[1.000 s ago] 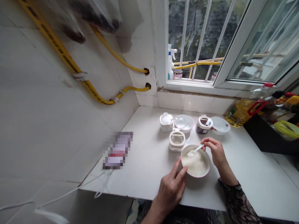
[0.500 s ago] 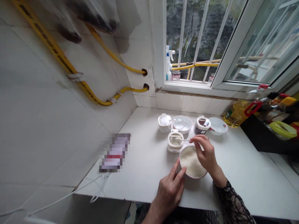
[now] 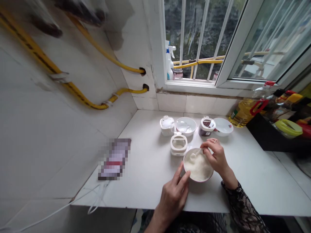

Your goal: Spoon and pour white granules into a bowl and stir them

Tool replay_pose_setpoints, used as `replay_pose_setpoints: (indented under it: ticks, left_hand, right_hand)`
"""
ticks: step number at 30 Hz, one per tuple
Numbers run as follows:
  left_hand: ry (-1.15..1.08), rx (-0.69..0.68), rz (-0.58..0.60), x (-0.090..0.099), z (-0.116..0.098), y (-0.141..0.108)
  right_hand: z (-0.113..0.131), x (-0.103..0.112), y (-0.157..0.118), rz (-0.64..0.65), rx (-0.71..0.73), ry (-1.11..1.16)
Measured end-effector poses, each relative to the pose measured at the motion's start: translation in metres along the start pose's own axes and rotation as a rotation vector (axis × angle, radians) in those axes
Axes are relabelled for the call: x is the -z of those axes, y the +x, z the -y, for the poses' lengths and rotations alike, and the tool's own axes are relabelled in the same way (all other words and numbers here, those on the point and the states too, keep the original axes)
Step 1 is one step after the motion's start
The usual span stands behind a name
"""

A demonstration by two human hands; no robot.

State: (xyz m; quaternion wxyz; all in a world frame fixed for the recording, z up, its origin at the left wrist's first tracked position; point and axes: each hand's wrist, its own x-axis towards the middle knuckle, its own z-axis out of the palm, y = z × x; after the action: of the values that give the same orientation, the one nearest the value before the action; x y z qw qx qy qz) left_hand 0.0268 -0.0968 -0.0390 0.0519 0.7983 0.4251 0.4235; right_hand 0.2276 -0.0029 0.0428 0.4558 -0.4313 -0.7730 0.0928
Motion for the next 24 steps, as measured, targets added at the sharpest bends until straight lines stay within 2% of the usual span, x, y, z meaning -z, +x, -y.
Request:
replay_pose_setpoints:
  ticks: [3,5,11,24]
  left_hand:
    - [0.002,0.001,-0.006,-0.0011,0.0007,-0.0007]
    - [0.002,0.007,-0.007,-0.0017,0.0010,-0.0015]
    - [0.000,0.008,0.009,-0.0011,0.0005,-0.0018]
    - [-0.003,0.013,0.009,-0.0003,0.0006,-0.0012]
  right_hand:
    - [0.0010,-0.0081,-0.0007,0.172,0.025,0.006]
    - [0.0021,-0.0109,-0.0014,0.210,-0.016,0.026]
    - [-0.0031,-0.0052,-0.0027,0.054,-0.180,0.038]
    - [-0.0060,-0.0100,-0.0042,0.076,-0.156,-0.001]
